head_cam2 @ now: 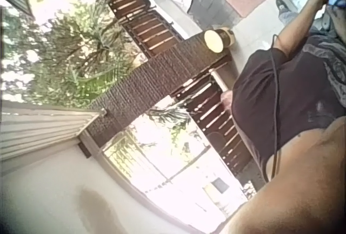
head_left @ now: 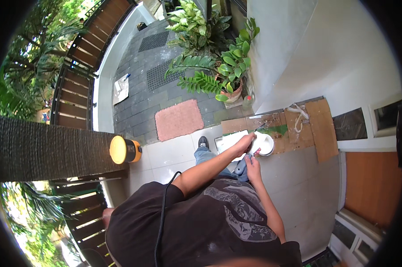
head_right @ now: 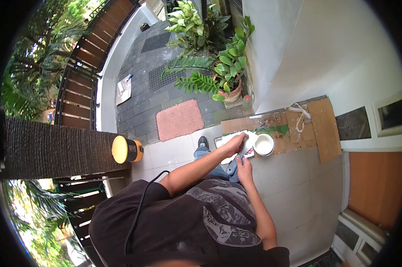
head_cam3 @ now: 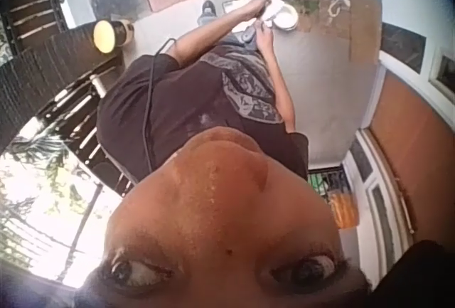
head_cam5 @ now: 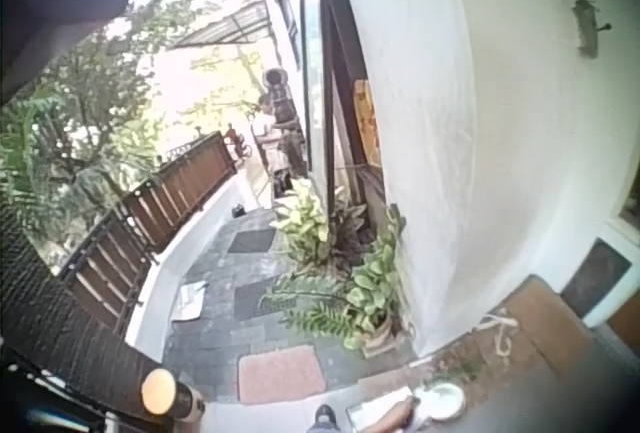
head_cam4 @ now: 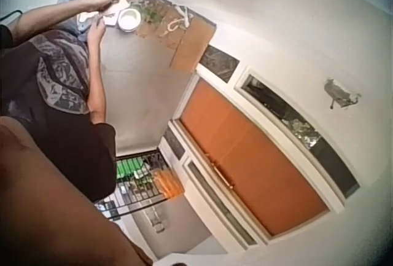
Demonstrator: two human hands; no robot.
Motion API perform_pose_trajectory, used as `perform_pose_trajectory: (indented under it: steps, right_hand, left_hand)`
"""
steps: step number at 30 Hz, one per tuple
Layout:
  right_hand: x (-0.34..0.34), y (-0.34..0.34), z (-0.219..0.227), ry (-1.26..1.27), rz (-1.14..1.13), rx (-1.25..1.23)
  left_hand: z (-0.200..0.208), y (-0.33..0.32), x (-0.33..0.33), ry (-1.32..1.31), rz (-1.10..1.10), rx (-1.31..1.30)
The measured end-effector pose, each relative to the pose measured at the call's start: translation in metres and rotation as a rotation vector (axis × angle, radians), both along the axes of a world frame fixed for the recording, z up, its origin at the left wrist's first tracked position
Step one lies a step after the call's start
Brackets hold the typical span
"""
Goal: The person is preparing and painting a wall or door frame using a scraper and a brush.
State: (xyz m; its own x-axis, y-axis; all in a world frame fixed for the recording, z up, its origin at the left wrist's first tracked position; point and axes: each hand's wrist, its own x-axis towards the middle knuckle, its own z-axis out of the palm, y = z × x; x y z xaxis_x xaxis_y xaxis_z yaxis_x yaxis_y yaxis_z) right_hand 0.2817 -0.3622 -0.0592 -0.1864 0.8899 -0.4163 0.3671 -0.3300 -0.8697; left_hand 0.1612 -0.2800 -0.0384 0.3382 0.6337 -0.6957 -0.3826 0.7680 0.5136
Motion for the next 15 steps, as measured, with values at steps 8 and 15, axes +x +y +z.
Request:
perform_pose_trajectory:
  steps: [8,15]
  right_hand:
    - [0.036,0.004,-0.027,0.01,-0.007,0.179]
    - [0.04,0.023,0.01,-0.125,-0.176,0.316]
  left_hand:
    - [-0.019,-0.036,-0.005,0.117,0.264,0.113]
    - [-0.018,-0.052,-0.023,0.342,0.179,0.111]
